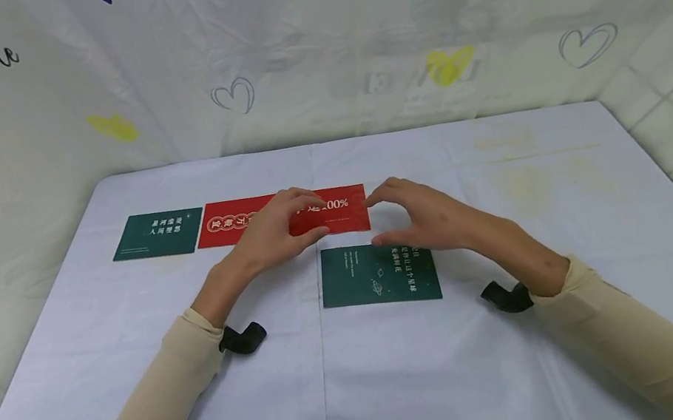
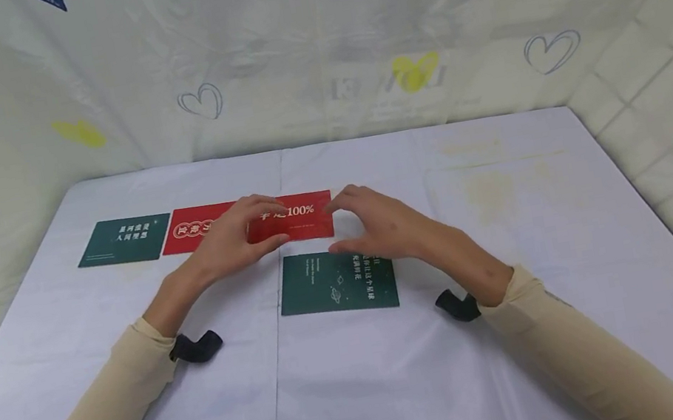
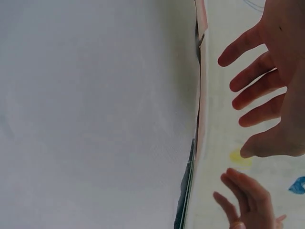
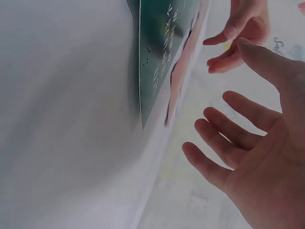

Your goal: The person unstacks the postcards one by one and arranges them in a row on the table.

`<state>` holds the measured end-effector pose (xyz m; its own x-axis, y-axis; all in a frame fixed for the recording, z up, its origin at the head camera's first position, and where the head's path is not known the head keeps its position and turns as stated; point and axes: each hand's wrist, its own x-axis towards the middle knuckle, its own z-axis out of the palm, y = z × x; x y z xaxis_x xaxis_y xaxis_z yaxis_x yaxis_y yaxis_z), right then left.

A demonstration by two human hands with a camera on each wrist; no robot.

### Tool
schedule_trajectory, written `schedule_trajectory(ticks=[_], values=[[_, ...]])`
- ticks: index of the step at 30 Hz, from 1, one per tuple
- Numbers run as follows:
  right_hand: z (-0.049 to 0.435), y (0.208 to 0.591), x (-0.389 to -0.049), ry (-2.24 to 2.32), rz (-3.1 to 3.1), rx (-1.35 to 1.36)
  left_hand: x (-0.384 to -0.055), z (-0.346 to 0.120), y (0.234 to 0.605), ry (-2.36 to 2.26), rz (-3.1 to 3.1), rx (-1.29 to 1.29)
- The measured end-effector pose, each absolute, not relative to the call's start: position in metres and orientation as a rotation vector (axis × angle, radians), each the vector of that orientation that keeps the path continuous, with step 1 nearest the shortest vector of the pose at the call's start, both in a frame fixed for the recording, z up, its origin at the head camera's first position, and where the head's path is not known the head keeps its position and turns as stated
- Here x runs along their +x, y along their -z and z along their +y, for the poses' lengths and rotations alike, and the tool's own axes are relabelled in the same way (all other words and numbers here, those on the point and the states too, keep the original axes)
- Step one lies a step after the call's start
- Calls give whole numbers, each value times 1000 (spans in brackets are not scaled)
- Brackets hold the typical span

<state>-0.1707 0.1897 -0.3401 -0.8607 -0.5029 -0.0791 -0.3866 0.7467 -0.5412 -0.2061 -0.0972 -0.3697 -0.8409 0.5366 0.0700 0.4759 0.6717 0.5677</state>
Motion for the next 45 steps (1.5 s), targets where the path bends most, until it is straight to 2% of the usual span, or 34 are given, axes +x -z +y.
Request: schedule_trajectory(ticks=[20,45], values=[[205,345,-154,746,2641,-829,-189,-82,371,-725,2657,996],[209,355,-146,640,2577,-786,-178,-80,371,-696,2565,1034]])
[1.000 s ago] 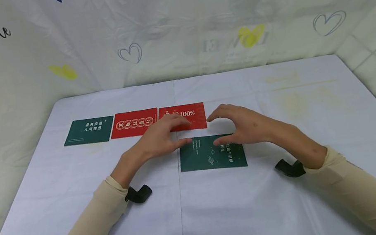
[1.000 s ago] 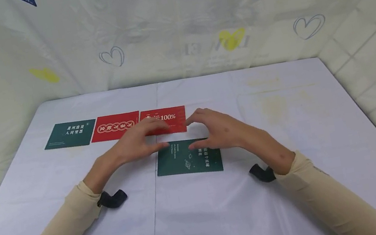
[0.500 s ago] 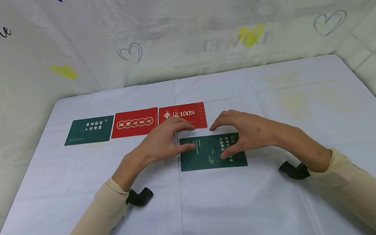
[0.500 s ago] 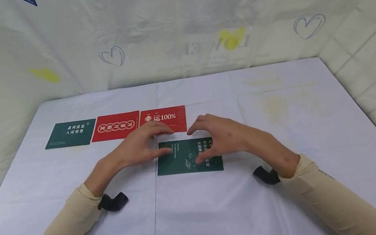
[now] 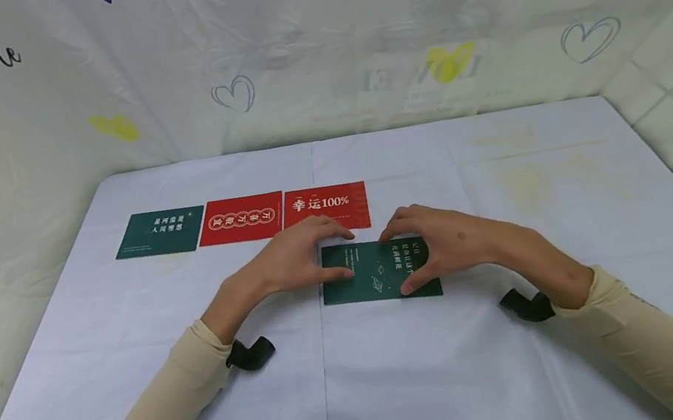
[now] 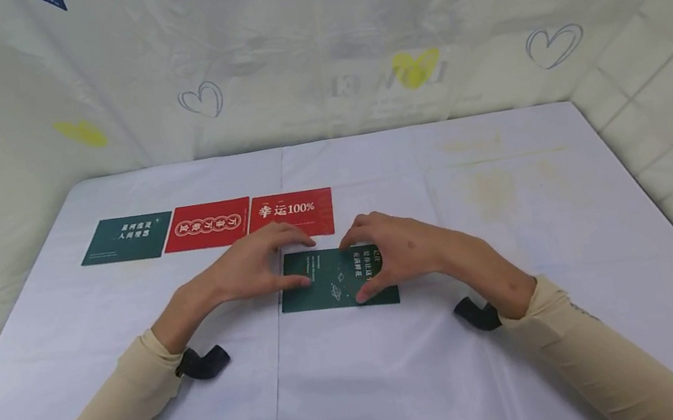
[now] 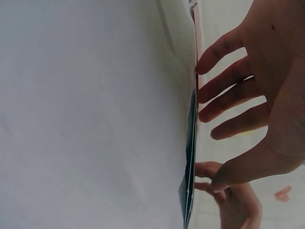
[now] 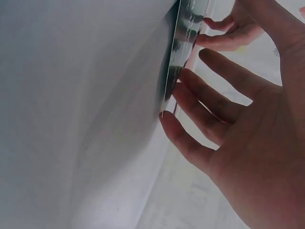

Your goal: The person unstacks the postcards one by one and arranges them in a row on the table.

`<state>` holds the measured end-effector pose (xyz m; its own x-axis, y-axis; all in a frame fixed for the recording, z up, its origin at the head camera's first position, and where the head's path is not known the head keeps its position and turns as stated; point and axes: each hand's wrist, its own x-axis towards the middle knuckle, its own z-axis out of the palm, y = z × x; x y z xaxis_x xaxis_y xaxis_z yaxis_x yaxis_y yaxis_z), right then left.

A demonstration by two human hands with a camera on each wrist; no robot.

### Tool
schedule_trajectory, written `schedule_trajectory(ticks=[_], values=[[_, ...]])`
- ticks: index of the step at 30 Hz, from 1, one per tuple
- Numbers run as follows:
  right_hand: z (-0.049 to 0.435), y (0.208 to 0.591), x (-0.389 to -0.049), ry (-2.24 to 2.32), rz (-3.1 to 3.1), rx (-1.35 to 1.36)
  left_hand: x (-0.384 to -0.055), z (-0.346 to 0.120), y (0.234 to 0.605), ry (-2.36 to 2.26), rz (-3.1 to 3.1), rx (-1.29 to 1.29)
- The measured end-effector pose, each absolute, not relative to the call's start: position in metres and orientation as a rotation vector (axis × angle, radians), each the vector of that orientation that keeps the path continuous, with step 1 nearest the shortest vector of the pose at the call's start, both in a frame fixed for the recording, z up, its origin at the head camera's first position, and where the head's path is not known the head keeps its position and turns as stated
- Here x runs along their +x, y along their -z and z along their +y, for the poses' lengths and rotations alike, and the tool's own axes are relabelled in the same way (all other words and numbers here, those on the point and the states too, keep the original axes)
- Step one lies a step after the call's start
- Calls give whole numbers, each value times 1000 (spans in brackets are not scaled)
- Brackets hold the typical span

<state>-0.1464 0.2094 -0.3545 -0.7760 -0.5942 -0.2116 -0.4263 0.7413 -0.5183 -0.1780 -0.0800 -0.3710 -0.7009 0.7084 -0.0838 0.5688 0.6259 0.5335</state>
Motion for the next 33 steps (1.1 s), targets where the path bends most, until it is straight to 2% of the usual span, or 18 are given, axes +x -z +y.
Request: schedule_trajectory(ticks=[19,33], values=[[195,354,-136,382,2649,-859,-175,-78,373,-661,2553,1070],[197,351,-131,404,2632,-894,-174,-79,375,-663,2553,1087]])
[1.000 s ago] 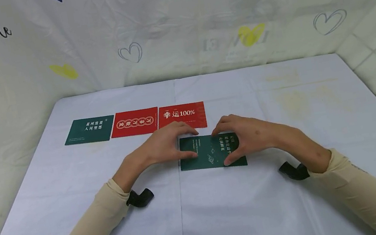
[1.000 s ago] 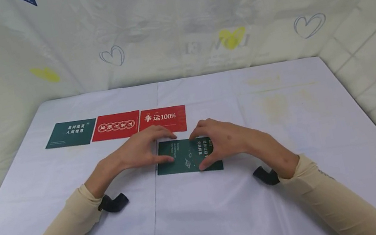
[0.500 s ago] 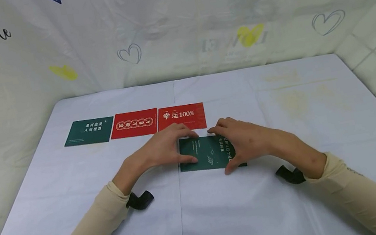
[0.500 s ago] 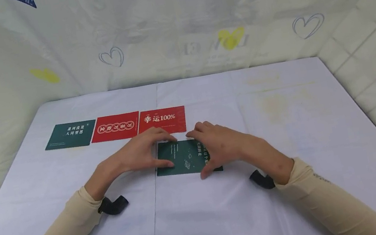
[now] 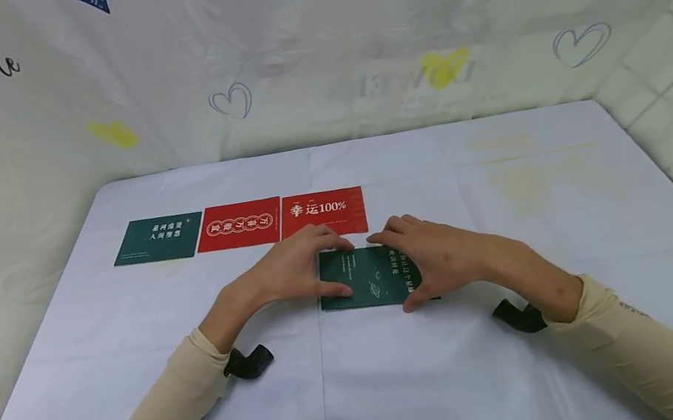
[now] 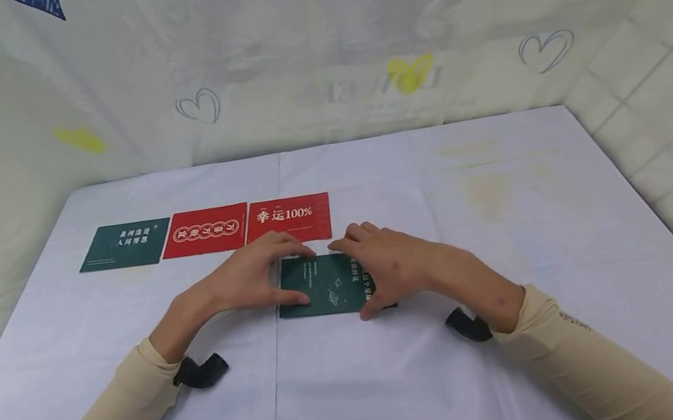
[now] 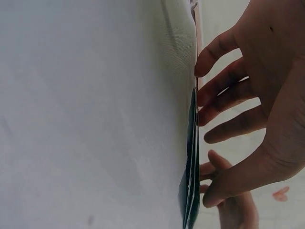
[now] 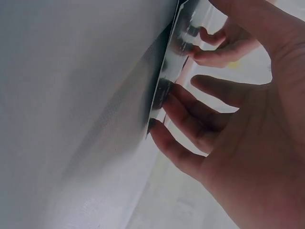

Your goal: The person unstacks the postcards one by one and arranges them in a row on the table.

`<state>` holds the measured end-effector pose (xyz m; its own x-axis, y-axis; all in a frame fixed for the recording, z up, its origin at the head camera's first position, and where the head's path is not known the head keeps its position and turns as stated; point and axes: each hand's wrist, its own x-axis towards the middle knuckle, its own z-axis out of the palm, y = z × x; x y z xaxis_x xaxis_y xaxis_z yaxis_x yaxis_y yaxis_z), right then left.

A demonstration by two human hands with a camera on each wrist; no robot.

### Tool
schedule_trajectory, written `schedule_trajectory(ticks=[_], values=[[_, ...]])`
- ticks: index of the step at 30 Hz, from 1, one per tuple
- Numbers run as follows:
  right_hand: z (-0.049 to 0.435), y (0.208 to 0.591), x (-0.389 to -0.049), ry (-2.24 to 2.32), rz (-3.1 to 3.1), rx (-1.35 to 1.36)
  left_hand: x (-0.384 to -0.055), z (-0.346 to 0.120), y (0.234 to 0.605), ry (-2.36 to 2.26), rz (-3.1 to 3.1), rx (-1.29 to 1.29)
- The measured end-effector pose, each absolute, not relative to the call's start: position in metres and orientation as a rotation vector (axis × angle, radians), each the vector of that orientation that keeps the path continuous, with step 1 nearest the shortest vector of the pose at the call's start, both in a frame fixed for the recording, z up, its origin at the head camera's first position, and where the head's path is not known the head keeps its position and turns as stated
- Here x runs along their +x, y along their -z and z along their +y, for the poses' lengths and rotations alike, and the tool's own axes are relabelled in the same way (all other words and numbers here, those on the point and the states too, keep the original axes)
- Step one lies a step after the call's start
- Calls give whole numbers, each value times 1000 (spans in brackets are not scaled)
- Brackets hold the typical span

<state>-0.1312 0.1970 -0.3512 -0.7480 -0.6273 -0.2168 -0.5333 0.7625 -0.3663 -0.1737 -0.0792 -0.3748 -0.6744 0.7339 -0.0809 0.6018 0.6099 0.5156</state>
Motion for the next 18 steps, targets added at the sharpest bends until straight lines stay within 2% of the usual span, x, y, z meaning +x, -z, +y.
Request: schedule_trajectory(ticks=[18], values=[[203,347,-136,573,2613,-861,-172,-80,372,-728,2530,1066]])
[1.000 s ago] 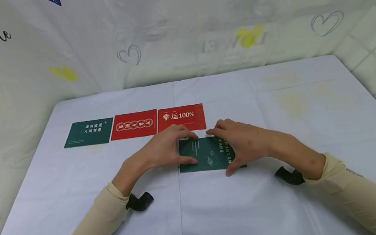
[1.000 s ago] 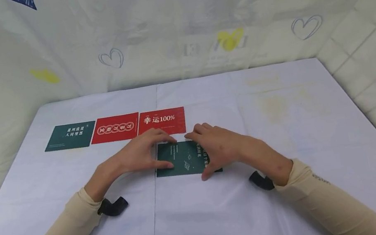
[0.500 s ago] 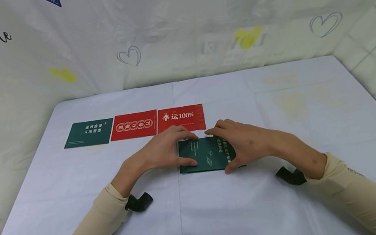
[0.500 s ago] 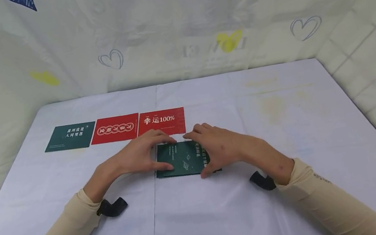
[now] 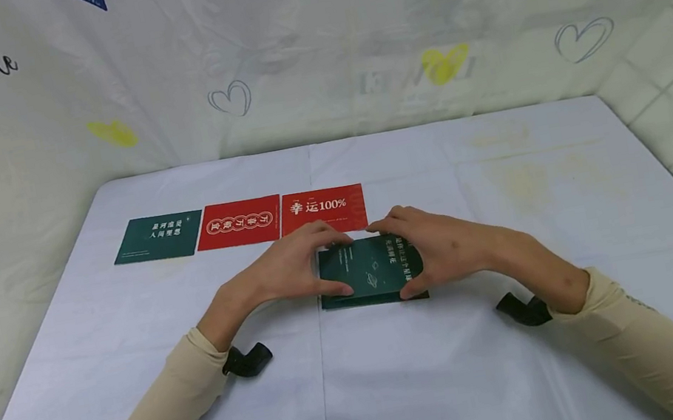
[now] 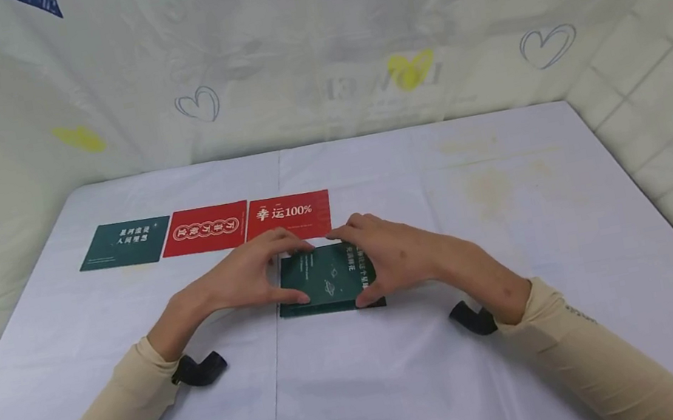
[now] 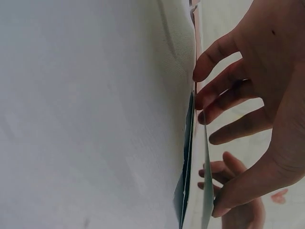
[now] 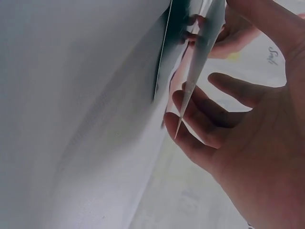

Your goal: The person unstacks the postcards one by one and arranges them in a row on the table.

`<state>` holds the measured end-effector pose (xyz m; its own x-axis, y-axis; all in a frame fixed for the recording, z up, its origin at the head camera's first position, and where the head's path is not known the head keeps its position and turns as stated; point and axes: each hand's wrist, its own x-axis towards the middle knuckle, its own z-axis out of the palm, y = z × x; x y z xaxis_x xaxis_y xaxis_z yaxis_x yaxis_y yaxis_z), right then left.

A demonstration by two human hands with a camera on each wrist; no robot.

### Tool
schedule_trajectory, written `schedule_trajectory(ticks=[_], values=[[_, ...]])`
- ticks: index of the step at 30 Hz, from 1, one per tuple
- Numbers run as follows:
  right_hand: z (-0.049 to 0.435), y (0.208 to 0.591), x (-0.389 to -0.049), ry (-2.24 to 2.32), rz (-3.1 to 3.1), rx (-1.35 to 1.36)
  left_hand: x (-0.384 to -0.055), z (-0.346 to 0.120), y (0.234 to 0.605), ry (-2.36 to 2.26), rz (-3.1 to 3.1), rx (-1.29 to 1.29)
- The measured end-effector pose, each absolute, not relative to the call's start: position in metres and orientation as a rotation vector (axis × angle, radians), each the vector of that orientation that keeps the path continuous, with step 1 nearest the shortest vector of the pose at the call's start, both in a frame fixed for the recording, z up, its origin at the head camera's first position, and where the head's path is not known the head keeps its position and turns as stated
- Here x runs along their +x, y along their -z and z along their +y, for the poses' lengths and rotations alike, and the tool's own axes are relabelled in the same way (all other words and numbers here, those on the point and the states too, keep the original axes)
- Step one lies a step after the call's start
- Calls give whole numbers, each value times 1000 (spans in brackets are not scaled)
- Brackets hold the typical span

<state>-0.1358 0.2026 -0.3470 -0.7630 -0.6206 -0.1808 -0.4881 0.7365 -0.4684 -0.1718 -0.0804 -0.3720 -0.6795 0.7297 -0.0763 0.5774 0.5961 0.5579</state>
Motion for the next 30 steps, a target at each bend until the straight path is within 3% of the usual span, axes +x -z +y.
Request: schedule_trajectory(ticks=[30], values=[[216,345,-143,741,2718,-838,-175,-79,369,-807,2606,1057]])
